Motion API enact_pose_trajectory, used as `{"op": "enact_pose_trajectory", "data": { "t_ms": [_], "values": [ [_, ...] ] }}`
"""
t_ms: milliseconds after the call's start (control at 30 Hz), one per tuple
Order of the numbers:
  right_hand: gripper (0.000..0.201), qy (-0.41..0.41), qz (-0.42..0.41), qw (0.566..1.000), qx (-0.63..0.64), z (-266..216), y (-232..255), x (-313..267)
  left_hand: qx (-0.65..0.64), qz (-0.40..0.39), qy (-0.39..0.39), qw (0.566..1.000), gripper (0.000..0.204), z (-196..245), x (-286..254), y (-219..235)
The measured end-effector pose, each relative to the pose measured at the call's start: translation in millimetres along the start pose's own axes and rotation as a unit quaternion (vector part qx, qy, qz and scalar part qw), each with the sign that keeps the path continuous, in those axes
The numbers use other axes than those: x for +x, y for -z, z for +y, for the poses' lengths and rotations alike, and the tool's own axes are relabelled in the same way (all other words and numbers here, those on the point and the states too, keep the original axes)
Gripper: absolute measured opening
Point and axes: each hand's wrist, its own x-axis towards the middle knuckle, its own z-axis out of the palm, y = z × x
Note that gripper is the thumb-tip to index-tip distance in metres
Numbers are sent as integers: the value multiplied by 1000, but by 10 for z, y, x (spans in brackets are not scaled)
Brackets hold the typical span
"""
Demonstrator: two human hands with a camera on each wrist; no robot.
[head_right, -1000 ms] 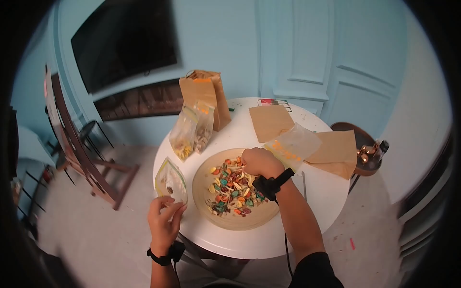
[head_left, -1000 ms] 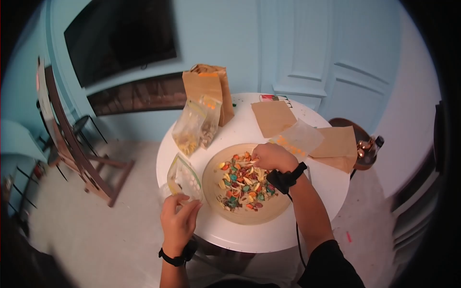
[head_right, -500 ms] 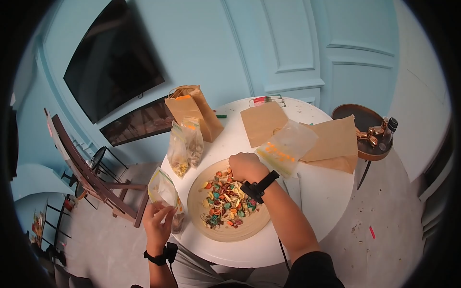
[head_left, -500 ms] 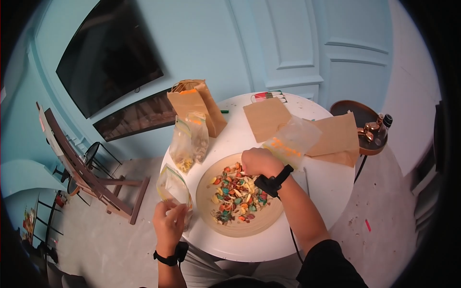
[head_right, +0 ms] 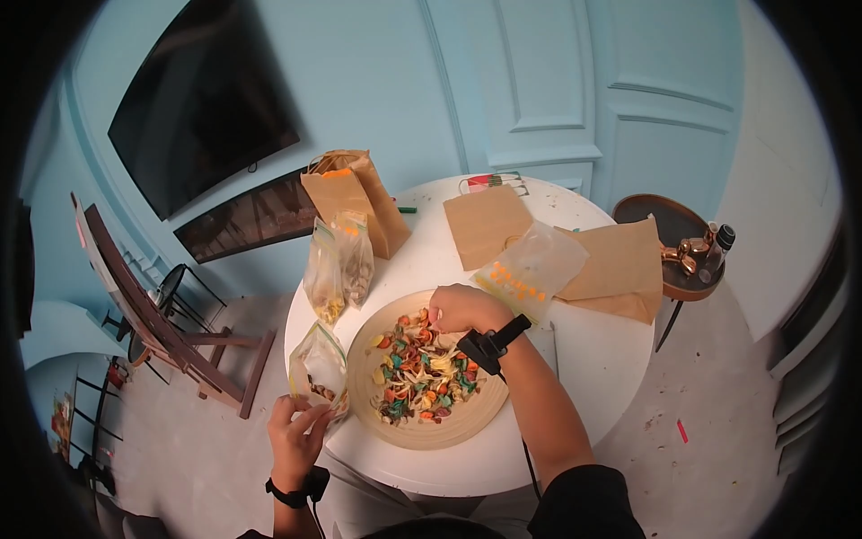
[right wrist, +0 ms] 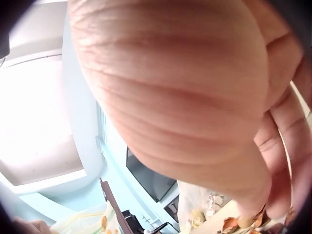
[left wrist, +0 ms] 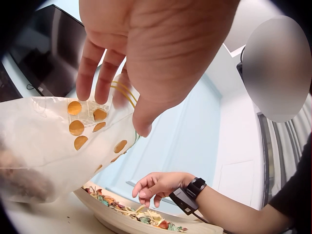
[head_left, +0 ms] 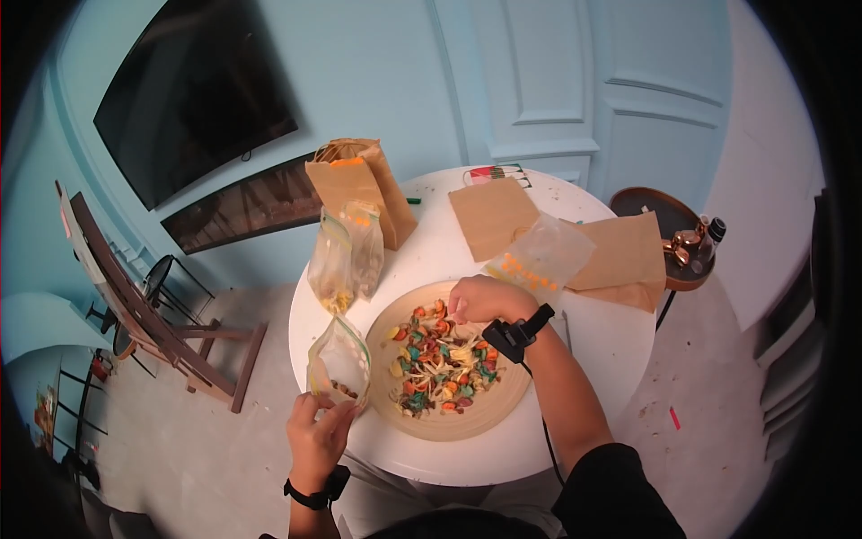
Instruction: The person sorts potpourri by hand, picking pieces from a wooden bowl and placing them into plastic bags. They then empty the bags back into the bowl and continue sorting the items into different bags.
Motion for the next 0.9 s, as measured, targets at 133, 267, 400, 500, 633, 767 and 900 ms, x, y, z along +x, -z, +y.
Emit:
{"op": "enact_pose_trajectory", "data": {
  "t_ms": [133, 267, 400, 500, 633, 767, 900],
  "values": [
    [42, 25, -30, 994, -105, -183, -127, -119, -5, -4, -2, 1000, 24, -7, -6, 37],
    [39, 31, -83, 992, -89, -236, -138, -37, 2, -1, 8, 1000, 23, -3, 5, 56],
    [32, 14, -38, 999, 11, -186, 84, -29, 10, -9, 3, 1000, 23, 8, 40, 67],
    [35, 74, 21, 996, -34, -48, 60, -39, 9, -17, -3, 1000, 23, 49, 58, 23],
    [39, 62, 11, 990, -124, -34, -106, -56, 4, -28, -5, 1000, 24, 85, 77, -26],
    [36, 14, -49, 984, -171, -277, -151, -94, 9, -25, -10, 1000, 24, 96, 96, -27],
    [29, 47, -10, 993, -105, -122, -100, -32, 20, -16, -18, 1000, 24, 111, 111, 14]
  ]
}}
